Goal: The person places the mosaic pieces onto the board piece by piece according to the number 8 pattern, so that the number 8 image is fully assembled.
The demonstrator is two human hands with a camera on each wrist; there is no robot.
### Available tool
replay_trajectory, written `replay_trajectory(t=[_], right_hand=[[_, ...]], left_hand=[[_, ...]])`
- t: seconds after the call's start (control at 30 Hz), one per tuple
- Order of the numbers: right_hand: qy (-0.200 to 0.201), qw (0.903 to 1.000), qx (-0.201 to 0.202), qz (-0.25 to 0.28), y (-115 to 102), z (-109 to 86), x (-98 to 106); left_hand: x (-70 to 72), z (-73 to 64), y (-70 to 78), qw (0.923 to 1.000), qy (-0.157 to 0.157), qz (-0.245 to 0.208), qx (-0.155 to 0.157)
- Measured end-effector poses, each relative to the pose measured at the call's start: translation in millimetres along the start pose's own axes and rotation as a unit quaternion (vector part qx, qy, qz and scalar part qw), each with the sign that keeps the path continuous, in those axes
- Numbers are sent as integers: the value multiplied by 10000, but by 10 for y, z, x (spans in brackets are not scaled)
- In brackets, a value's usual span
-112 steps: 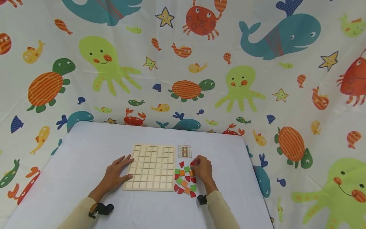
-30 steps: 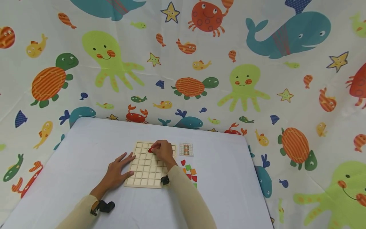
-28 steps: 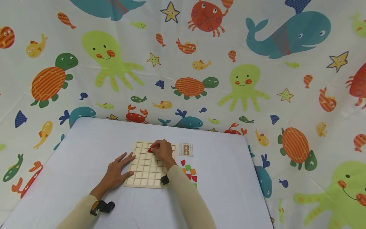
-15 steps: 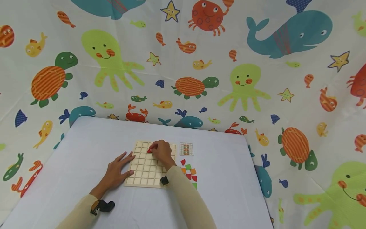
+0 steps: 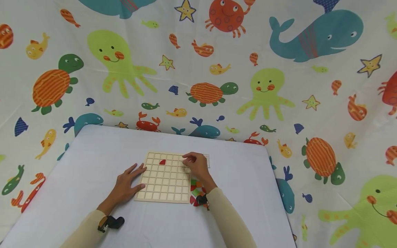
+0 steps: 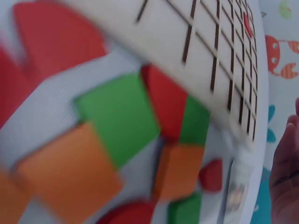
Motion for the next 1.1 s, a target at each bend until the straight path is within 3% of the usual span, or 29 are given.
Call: replay_trajectory(t=[0.27,0.67,0.93,1.1], right_hand=[[425,9973,-600,56,334,-280,427],[632,9860,-1519,-281,799,-652,753],[276,9829,-1495,-1037,945,-796,826],[109,9845,-1328,-1144,940,-814,782]], left_hand=[[26,9,-4,10000,17,3,-13],[-15,-2,-30,10000,-24,-25,2],[-17,7,-12,10000,16,-11,-73],[-7,9,7,10000,30,18,-89]])
Point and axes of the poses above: each hand's wrist, its own z-axis towards the middle knuckle, its own x-axis out of the back of the hand, y = z × x, the point moved 8 cm from there along z, towards the middle knuckle, and after that the axes turned 5 degrees about -x, right-handed, at the moved point
